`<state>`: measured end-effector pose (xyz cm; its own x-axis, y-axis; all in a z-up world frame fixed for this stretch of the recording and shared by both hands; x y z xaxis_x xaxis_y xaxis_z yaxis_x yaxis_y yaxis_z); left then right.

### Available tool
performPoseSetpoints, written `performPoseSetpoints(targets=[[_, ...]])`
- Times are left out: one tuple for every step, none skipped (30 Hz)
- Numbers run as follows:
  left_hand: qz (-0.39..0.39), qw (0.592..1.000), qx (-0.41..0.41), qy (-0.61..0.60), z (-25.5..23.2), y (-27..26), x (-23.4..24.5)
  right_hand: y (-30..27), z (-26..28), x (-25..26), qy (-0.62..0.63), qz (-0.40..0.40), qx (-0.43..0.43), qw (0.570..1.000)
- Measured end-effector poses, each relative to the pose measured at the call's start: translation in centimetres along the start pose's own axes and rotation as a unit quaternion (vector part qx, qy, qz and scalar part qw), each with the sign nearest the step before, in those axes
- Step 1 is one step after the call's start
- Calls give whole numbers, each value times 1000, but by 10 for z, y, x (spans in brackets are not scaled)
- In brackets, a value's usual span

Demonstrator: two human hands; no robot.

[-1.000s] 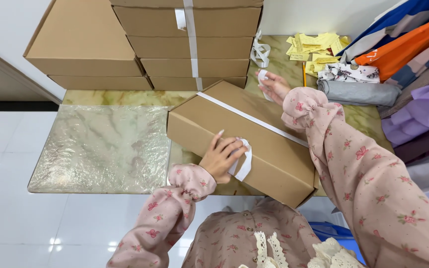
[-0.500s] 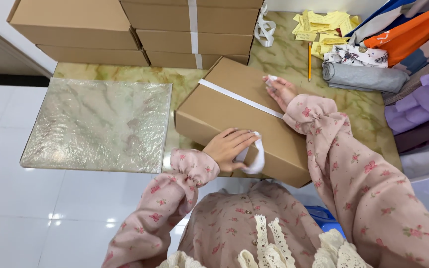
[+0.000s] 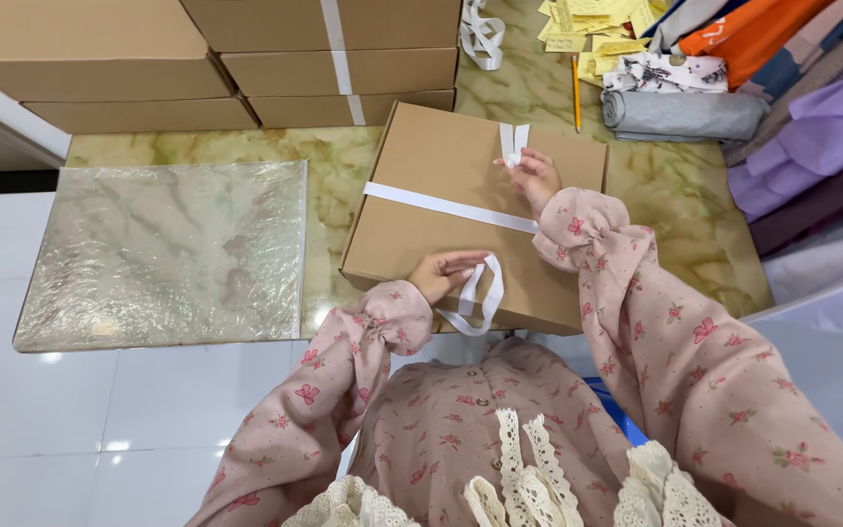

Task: The person places a folded orange garment into a clear plastic bag, seals it, and puts it into a cardboard box. They close the box and tie it with a white ribbon, finishing with a bow.

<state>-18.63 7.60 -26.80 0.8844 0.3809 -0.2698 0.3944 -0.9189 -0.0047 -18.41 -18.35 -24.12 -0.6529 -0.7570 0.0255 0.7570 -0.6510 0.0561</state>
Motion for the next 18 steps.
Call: performPoseSetpoints(targets=[[1,1000,1,0,3,2,2,-1,-3,1,0,-1,0,1000],[2,1000,8,-8,8,4,5,-2,-6,4,-20,-19,-3,1000],[3,1000,15,-17,12,6,7,-3,-9,7,-40,-38,-6,998],[4,1000,16,-17,8,5,5,-11,0,4,-40,-39,-6,998],[15,1000,24,-12,6,4,2,-19,8,2,-49,-48,-13,998],[25,999,32,-8,3,2,-2,-27,17,0,-58,-57,-20,997],[27,999,33,-7,6,2,-1,-29,18,-2,-57,-59,-20,996],[35,999,40,-2,10,1,-1,-32,17,-7,-31,-45,-48,997],[44,998,47,4,13,2,-1,-33,16,-12,-4,-32,-76,997],[46,998,47,5,25,3,2,-34,17,-12,-4,-34,-75,997],[49,997,52,14,37,4,5,-36,15,-12,4,-35,-85,996],[52,997,57,22,49,4,8,-37,14,-12,12,-36,-95,995],[52,997,58,23,46,2,7,-36,11,-13,13,-36,-95,995],[40,997,56,38,42,-1,7,-36,8,-13,19,-39,-97,994],[26,997,54,52,38,-3,8,-35,5,-14,25,-42,-99,994],[26,997,54,53,28,-7,3,-35,3,-13,25,-42,-99,994],[5,996,54,66,18,-10,1,-34,2,-12,24,-41,-101,994],[-16,995,53,79,8,-12,-1,-33,2,-12,23,-40,-103,994]])
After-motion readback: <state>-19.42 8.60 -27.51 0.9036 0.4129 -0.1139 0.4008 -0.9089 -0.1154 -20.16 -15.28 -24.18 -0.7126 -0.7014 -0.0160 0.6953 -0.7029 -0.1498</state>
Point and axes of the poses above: each hand's wrist, its own y-axis towards the middle knuckle, its own x-axis out of the back of the hand, z = x × y, the point moved 5 cm from there along y, towards the middle knuckle, and after that the axes turned 5 degrees about x, right-handed, at the moved point
